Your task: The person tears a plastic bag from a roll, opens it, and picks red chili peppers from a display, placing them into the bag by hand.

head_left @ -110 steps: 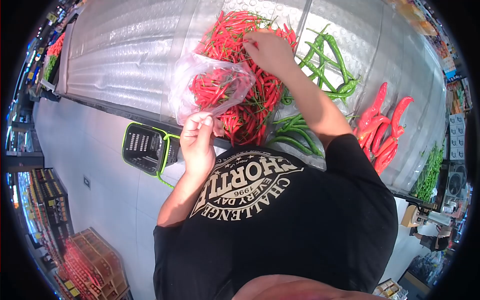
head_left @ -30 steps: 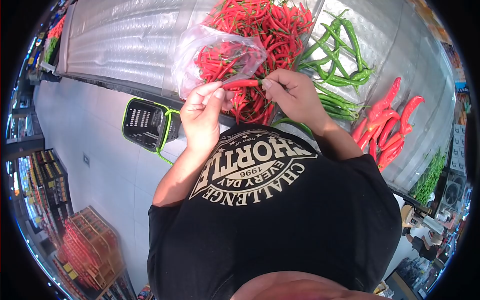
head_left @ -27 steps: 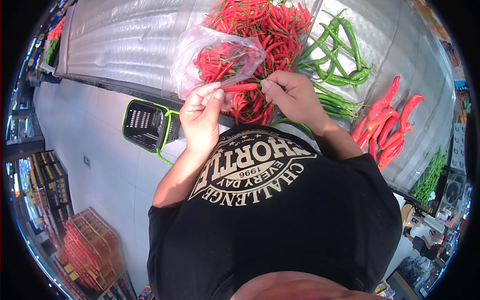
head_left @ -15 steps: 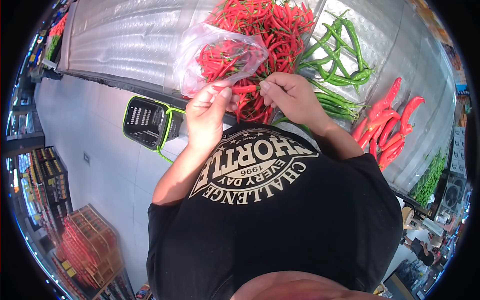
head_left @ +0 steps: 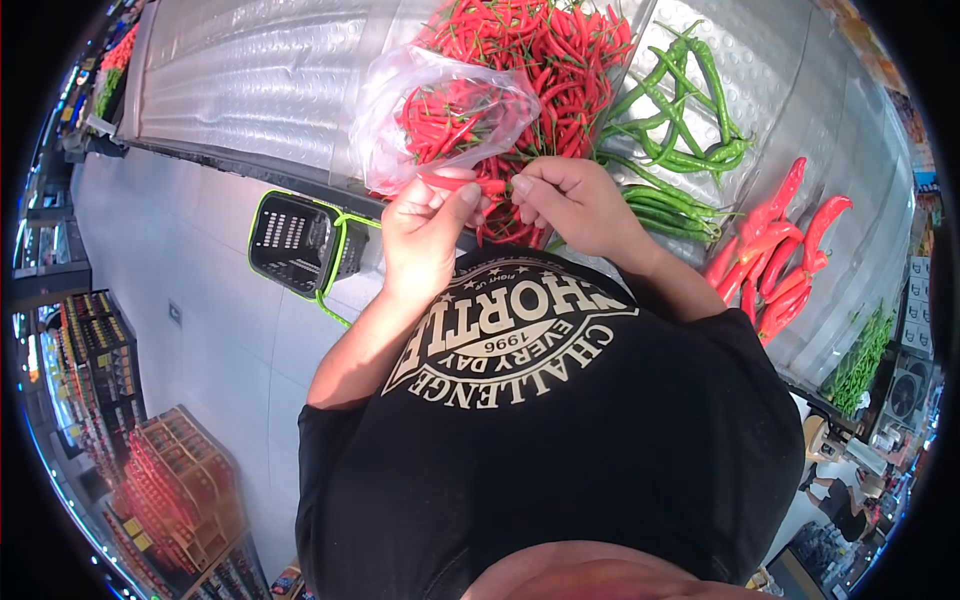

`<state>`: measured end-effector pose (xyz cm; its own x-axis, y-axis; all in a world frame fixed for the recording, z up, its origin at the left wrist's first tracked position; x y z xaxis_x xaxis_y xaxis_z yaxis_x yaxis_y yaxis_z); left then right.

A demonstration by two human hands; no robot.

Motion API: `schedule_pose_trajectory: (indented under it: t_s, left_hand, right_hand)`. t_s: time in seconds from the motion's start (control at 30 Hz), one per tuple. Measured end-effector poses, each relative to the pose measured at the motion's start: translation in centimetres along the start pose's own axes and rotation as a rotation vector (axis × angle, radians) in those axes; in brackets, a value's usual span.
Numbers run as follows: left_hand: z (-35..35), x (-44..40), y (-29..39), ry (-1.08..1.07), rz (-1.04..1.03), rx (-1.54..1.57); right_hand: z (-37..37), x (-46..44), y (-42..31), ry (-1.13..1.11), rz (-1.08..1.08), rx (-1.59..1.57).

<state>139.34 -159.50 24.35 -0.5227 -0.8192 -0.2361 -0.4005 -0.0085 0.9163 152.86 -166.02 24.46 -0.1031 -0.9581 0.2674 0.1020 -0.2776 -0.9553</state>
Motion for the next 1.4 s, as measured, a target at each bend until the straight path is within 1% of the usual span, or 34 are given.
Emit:
schedule_pose_trajectory:
  t_s: [0.23,0.3,0.53,0.6,0.73,0.8,0.93,1.0,1.03,1.1,1.17,1.23,1.27,1.3,1.37,1.4]
  left_hand:
    - [0.8,0.0,-1.2,0.036,0.081,0.017]
    - [0.7,-0.1,-1.4,0.039,0.088,0.047]
    - [0.2,-0.2,-1.1,0.021,0.059,0.066]
    - [0.2,-0.3,-1.2,0.003,0.056,0.067]
    - [0.1,-0.3,-1.2,-0.003,0.064,0.045]
    - [0.3,-0.3,-1.4,0.036,0.106,0.030]
    - [1.5,-0.3,-2.0,0.108,0.127,0.079]
    - [2.2,-0.6,-1.4,0.156,0.037,0.111]
    - [2.2,-0.7,-1.3,0.146,0.032,0.118]
    - [2.0,-0.5,-1.2,0.124,0.034,0.143]
    - [1.6,-0.5,-1.1,0.094,0.027,0.156]
    - [1.6,-0.4,-1.1,0.095,0.040,0.114]
    - [1.4,-0.4,-1.0,0.079,0.035,0.120]
    - [1.2,-0.4,-0.9,0.071,0.032,0.120]
    - [1.1,-0.2,-0.6,0.073,0.035,0.144]
    - [1.4,-0.2,-0.7,0.080,0.040,0.149]
  right_hand:
    - [0.2,-0.1,0.1,0.034,0.008,-0.061]
    - [-0.1,-0.1,0.5,-0.009,-0.067,-0.061]
    - [-0.3,0.0,0.1,-0.012,-0.040,-0.005]
    - [-0.1,0.0,-0.3,0.031,0.044,-0.024]
    - [0.0,0.1,-0.4,0.027,0.023,-0.027]
    - [0.1,0.1,-0.2,0.022,-0.021,-0.019]
    - [1.4,-0.8,-0.1,0.078,0.029,-0.043]
    - [2.6,-1.5,0.1,0.126,-0.009,-0.059]
    - [3.0,-1.9,0.0,0.136,-0.004,-0.054]
    - [3.7,-3.0,0.4,0.165,-0.071,0.025]
    - [4.0,-4.0,0.0,0.176,-0.085,0.081]
    - [3.2,-5.2,-1.3,0.154,0.069,0.127]
    - [3.0,-5.7,-1.8,0.193,0.125,0.286]
    - [3.2,-5.9,-1.6,0.201,0.129,0.286]
    - [3.8,-5.7,-3.0,0.380,0.239,0.556]
    - [4.1,-5.9,-3.4,0.380,0.246,0.558]
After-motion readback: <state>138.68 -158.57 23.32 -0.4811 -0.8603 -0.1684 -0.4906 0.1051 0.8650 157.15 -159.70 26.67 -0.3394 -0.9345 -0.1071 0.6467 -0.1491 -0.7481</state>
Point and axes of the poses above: each hand's wrist, its own x-axis away from the middle knuckle, its own z-axis out of the back of the hand, y = z × x, the point moved 10 cm from there along -x, towards the middle knuckle, and after that the axes turned 11 degrees about -z, right-handed, at the moved point
